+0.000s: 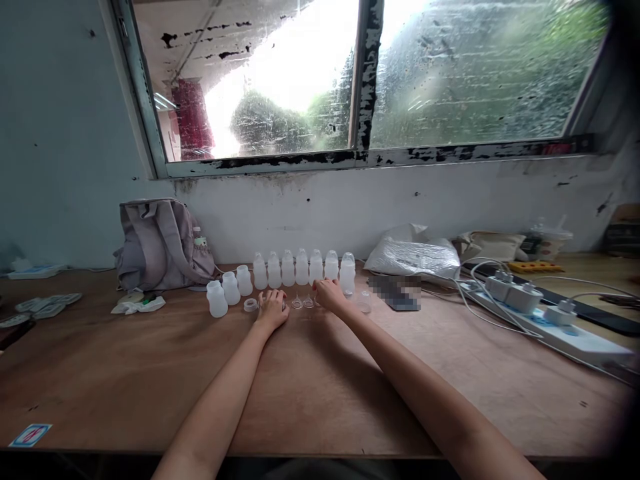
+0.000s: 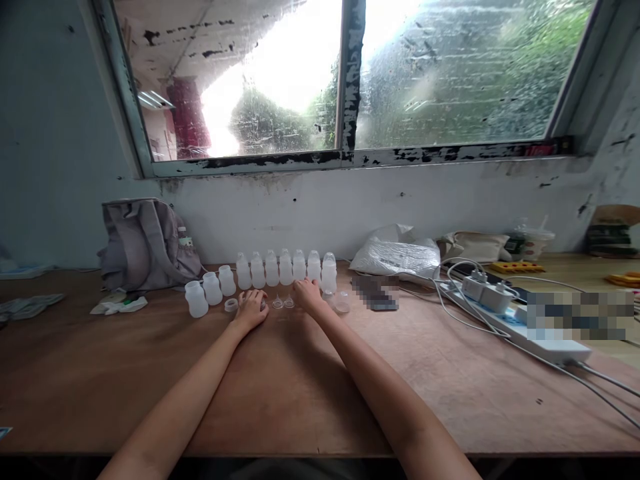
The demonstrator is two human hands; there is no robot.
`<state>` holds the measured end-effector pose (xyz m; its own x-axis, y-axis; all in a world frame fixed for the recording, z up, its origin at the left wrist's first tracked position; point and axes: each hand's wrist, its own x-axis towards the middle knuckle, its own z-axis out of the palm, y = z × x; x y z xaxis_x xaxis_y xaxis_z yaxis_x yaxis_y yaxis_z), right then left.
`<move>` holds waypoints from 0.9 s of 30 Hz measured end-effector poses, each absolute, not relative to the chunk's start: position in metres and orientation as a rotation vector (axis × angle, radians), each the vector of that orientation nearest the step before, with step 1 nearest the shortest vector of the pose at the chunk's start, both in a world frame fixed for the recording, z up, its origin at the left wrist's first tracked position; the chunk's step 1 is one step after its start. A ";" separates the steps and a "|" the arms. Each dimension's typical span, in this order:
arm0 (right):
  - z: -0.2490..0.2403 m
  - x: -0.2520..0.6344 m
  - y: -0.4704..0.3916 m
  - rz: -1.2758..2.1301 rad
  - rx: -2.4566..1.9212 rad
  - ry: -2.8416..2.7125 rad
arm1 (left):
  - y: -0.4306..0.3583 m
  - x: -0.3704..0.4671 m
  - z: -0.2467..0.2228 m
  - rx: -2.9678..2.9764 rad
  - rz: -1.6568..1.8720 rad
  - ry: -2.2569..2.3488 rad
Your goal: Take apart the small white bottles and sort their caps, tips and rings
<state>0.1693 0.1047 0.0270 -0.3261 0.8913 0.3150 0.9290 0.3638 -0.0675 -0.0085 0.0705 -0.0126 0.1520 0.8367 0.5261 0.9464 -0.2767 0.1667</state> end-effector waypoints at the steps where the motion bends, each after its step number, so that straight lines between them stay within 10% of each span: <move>1: 0.027 0.169 0.105 -0.181 -1.610 -2.333 | 0.071 -0.009 -0.013 -2.217 -0.797 -1.752; 27: 0.015 0.173 0.118 0.028 -1.511 -2.345 | 0.076 -0.012 -0.018 -2.221 -0.780 -1.792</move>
<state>0.1725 0.1180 0.0152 -0.3701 0.8861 0.2789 0.8792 0.4311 -0.2030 -0.0121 0.0763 -0.0182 0.1344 0.8538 0.5030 0.9500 -0.2554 0.1796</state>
